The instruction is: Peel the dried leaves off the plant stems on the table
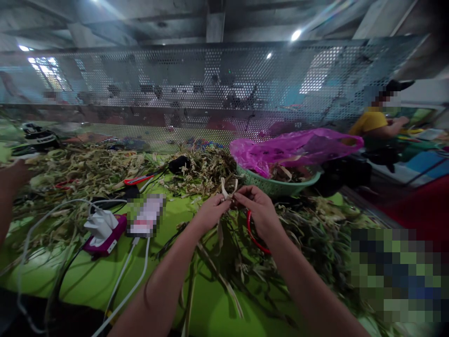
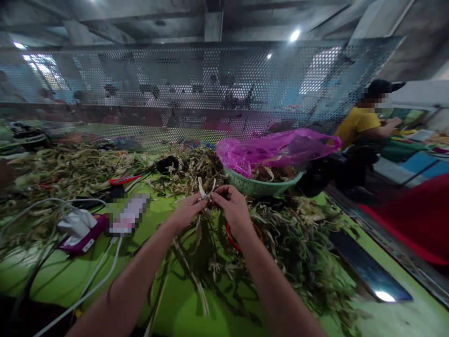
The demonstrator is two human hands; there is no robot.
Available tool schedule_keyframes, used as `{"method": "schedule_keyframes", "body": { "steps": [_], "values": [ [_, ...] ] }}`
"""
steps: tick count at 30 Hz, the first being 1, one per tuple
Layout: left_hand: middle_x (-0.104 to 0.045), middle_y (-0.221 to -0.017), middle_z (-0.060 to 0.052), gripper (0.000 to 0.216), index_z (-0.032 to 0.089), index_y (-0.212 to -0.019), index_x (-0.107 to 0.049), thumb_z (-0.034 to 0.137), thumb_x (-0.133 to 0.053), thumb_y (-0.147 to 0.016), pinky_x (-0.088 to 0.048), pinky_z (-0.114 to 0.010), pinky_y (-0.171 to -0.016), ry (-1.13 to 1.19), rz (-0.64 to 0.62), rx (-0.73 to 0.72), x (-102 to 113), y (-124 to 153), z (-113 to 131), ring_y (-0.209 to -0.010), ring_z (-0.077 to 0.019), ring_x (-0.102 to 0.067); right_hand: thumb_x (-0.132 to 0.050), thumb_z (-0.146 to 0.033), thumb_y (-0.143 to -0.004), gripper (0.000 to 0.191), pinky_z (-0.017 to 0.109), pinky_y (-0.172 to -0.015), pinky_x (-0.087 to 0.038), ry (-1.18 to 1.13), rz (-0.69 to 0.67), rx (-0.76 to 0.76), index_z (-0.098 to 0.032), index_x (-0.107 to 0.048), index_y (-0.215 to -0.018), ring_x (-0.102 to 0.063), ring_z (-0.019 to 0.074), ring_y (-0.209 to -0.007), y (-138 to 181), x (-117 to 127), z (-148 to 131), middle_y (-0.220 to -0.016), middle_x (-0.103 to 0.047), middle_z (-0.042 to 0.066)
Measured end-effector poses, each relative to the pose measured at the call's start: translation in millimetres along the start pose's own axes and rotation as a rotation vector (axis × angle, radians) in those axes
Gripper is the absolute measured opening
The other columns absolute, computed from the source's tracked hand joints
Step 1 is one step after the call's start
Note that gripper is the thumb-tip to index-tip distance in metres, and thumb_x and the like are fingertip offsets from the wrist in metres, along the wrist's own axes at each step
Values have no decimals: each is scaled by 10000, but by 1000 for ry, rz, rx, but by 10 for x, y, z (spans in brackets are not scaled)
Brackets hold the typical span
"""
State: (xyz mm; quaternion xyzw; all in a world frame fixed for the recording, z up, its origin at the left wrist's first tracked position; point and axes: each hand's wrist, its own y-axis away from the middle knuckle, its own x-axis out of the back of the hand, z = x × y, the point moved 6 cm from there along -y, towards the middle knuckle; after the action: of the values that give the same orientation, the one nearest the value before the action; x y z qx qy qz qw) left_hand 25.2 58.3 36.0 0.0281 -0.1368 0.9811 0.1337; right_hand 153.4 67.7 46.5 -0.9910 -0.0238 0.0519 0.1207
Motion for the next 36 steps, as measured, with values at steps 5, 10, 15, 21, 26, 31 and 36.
{"method": "schedule_keyframes", "body": {
  "steps": [5, 10, 15, 21, 26, 31, 36],
  "values": [
    [-612, -748, 5, 209, 161, -840, -682, 278, -529, -759, -374, -218, -709, 92, 1, 103, -9, 20, -44, -699, -126, -479, -735, -398, -659, 303, 232, -541, -414, -30, -28, -90, -163, -622, -815, -493, 95, -539, 19, -42, 33, -641, -582, -22],
    [-612, -764, -10, 324, 148, -951, -684, 349, -596, -711, -366, -221, -647, 195, 26, 240, -16, 50, -104, -677, -112, -463, -751, -364, -659, 260, 213, -519, -389, -61, -78, -20, -181, -623, -794, -472, 73, -518, 50, -84, -69, -680, -581, -33],
    [-606, -733, -20, 326, 127, -877, -691, 377, -620, -681, -359, -214, -610, 175, 53, 295, 31, 62, -175, -654, -102, -463, -694, -353, -726, 190, 237, -564, -409, 115, -199, 79, -190, -647, -812, -503, 108, -591, 55, -123, -146, -704, -589, -17],
    [-516, -619, 25, 236, 129, -745, -631, 340, -537, -697, -296, -217, -545, -252, 1, 193, 109, 10, -129, -596, -103, -416, -575, -276, -833, 130, 290, -765, -424, 573, -319, 413, -189, -644, -766, -555, 167, -817, 85, -158, -329, -830, -582, 33],
    [-475, -582, 34, 225, 147, -694, -600, 354, -514, -707, -264, -227, -522, -506, -10, 159, 121, 9, -105, -568, -108, -407, -570, -201, -823, 74, 285, -769, -422, 719, -341, 463, -189, -624, -773, -552, 164, -820, 100, -169, -345, -859, -569, 37],
    [-464, -590, 39, 207, 141, -701, -603, 327, -512, -698, -280, -218, -529, -451, -48, 156, 116, 21, -119, -571, -101, -395, -547, -141, -815, 86, 275, -754, -421, 770, -394, 488, -191, -602, -772, -546, 160, -823, 126, -203, -370, -860, -556, 33],
    [-490, -627, 37, 221, 130, -733, -617, 328, -531, -687, -326, -211, -576, -402, -81, 175, 116, 27, -118, -615, -107, -429, -540, -113, -801, 104, 271, -732, -424, 814, -429, 518, -187, -591, -748, -545, 161, -811, 147, -233, -379, -865, -560, 41]
  ]
}}
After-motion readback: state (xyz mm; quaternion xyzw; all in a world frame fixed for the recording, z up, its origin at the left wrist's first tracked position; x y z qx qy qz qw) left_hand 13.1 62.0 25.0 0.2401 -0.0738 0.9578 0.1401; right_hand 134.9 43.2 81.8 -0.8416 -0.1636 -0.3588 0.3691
